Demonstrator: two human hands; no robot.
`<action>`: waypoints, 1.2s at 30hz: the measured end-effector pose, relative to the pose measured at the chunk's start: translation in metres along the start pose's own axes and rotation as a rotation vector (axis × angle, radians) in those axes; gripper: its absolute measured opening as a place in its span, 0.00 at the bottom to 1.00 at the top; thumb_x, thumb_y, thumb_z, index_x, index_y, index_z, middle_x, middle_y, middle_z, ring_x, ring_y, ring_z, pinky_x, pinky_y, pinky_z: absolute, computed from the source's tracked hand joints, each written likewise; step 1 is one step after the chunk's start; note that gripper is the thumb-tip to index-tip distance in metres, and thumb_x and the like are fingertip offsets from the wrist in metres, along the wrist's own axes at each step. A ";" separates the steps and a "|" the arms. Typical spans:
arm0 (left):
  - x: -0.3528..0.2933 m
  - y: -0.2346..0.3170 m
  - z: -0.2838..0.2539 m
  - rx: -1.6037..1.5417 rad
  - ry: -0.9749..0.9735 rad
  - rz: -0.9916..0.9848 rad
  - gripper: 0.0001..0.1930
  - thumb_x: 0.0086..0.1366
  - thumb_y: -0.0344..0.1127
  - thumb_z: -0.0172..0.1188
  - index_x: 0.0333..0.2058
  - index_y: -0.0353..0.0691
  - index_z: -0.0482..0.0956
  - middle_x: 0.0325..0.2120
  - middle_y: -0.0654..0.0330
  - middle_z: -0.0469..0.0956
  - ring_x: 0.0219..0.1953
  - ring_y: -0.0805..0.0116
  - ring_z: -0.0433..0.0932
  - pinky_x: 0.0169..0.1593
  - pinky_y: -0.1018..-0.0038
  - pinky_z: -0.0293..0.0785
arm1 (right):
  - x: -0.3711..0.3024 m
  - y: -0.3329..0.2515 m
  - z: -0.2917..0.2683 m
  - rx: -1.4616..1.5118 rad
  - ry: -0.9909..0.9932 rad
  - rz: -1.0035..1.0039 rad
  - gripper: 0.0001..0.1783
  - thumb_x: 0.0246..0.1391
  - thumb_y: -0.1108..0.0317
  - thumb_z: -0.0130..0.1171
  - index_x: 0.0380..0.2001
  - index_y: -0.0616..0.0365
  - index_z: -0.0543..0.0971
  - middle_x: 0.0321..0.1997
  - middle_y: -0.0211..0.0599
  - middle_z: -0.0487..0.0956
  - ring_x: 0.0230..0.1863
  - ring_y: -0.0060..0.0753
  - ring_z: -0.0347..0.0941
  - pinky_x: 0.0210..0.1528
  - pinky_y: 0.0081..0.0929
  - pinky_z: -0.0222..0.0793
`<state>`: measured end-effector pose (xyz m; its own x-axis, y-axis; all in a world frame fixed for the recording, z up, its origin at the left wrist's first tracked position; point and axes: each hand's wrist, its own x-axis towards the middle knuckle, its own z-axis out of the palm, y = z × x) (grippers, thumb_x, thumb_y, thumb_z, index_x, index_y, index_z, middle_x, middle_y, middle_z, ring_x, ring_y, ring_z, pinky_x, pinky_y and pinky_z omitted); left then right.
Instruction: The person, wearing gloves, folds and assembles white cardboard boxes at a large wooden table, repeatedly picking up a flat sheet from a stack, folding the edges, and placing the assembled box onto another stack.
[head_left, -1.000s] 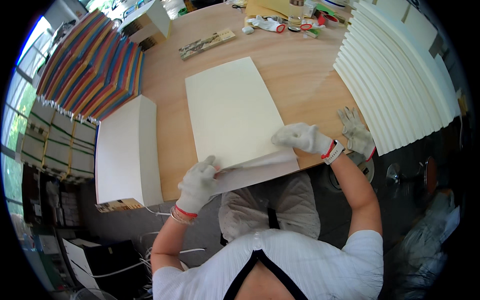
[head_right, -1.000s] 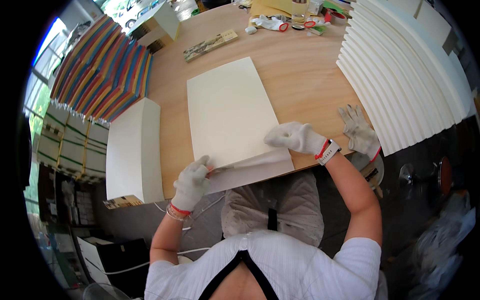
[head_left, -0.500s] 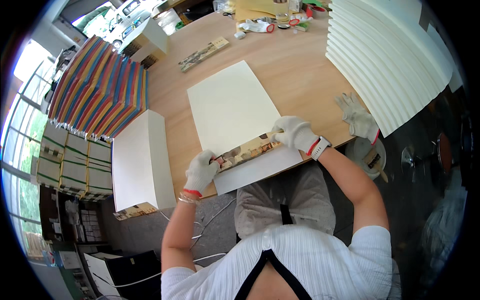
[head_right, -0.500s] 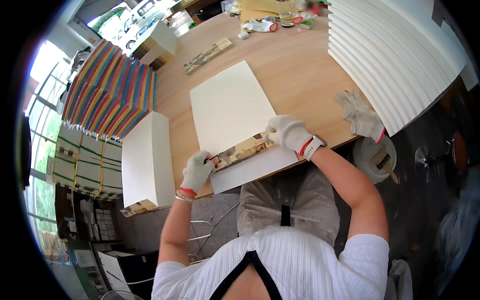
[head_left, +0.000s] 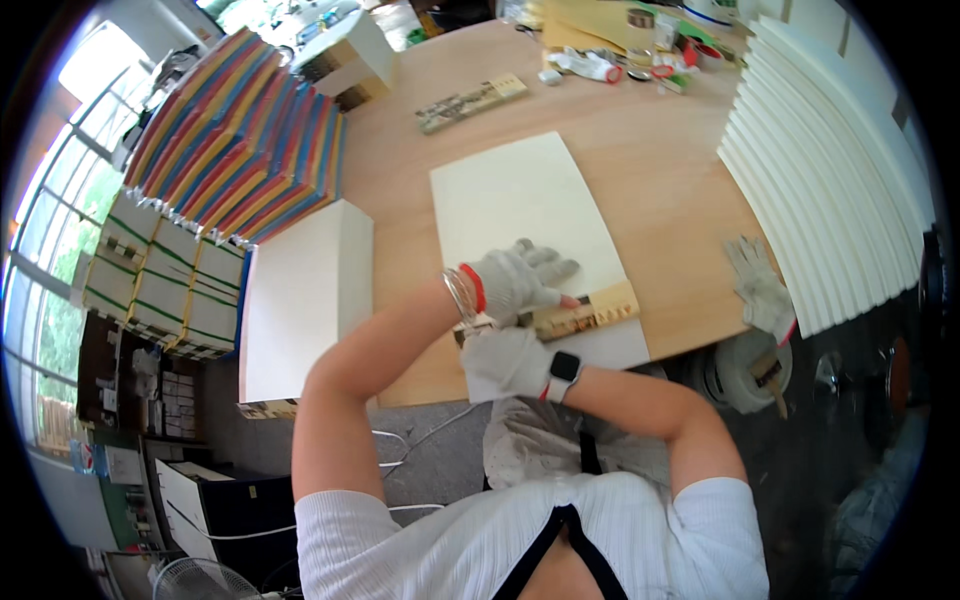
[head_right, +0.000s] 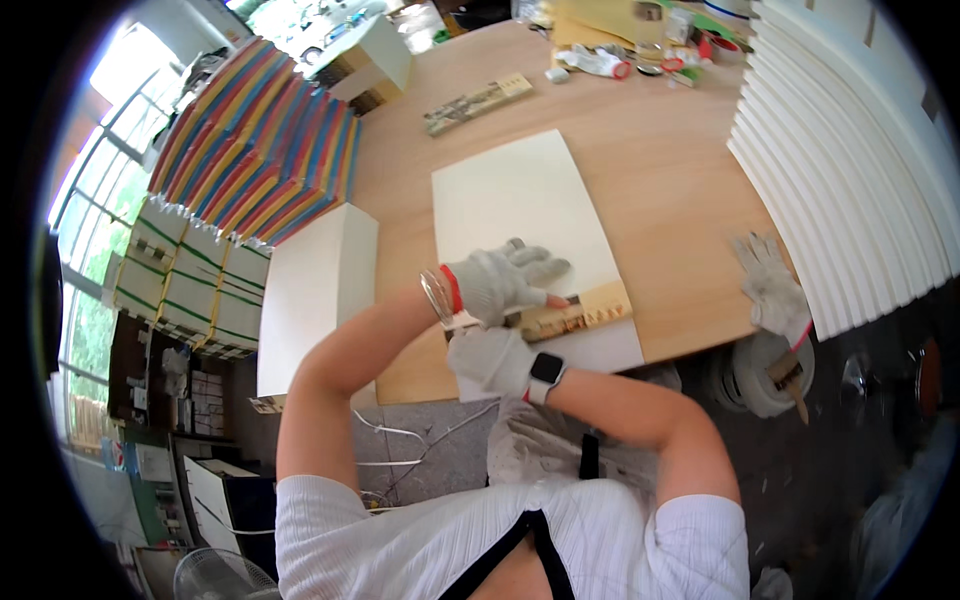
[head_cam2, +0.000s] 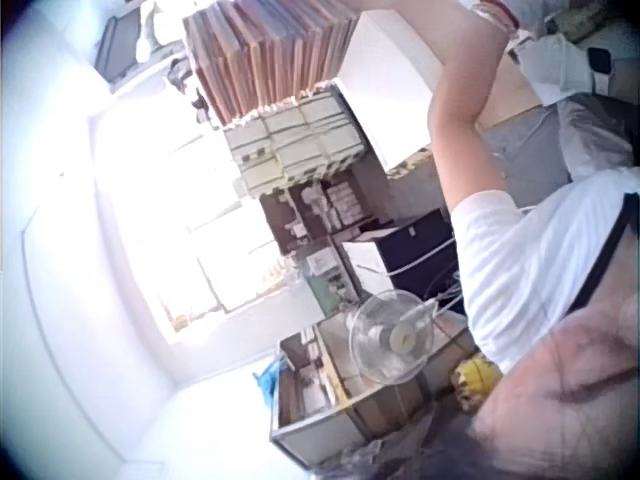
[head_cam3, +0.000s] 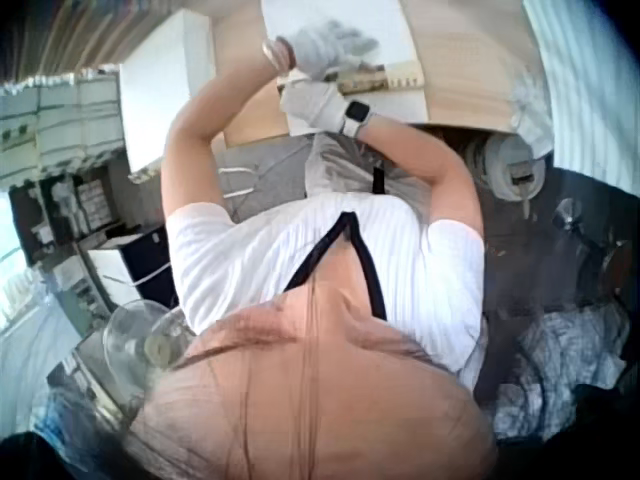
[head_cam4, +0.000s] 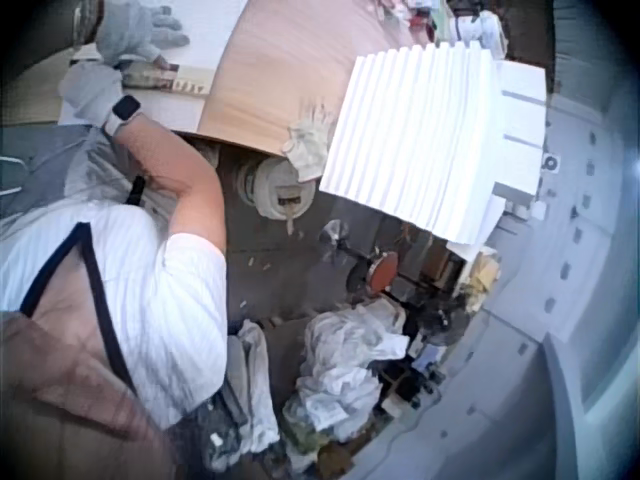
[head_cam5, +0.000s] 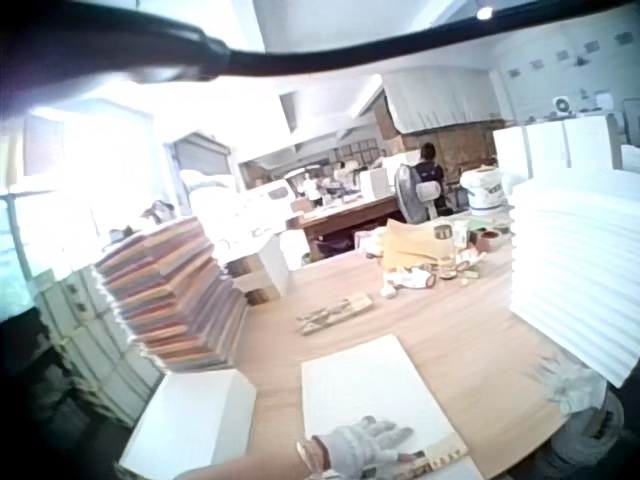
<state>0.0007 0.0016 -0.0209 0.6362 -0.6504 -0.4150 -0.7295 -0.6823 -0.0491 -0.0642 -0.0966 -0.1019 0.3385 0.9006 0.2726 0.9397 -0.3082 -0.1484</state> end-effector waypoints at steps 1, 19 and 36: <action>-0.004 -0.001 0.000 0.026 0.067 0.029 0.43 0.48 0.34 0.66 0.61 0.79 0.61 0.68 0.63 0.48 0.67 0.53 0.52 0.62 0.62 0.64 | 0.009 -0.001 0.007 0.087 0.172 -0.207 0.03 0.45 0.70 0.53 0.24 0.51 0.76 0.24 0.30 0.72 0.30 0.31 0.76 0.18 0.30 0.70; 0.002 0.011 -0.024 -0.016 -0.222 -0.061 0.53 0.37 0.39 0.75 0.63 0.77 0.58 0.70 0.60 0.43 0.69 0.49 0.48 0.61 0.62 0.67 | -0.174 0.220 -0.068 -0.057 0.092 0.106 0.04 0.48 0.66 0.57 0.28 0.49 0.78 0.28 0.36 0.77 0.32 0.39 0.76 0.32 0.35 0.73; -0.042 0.141 0.086 -2.411 0.771 -0.420 0.24 0.67 0.50 0.52 0.55 0.41 0.69 0.37 0.61 0.77 0.36 0.70 0.75 0.38 0.71 0.75 | -0.050 0.193 -0.052 1.299 -0.053 0.888 0.19 0.54 0.51 0.59 0.33 0.59 0.78 0.19 0.25 0.71 0.19 0.17 0.65 0.18 0.20 0.57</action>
<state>-0.1507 -0.0382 -0.0888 0.9131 -0.0554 -0.4038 0.3681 0.5377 0.7585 0.1026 -0.2168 -0.0950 0.7088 0.6005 -0.3701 -0.2424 -0.2853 -0.9273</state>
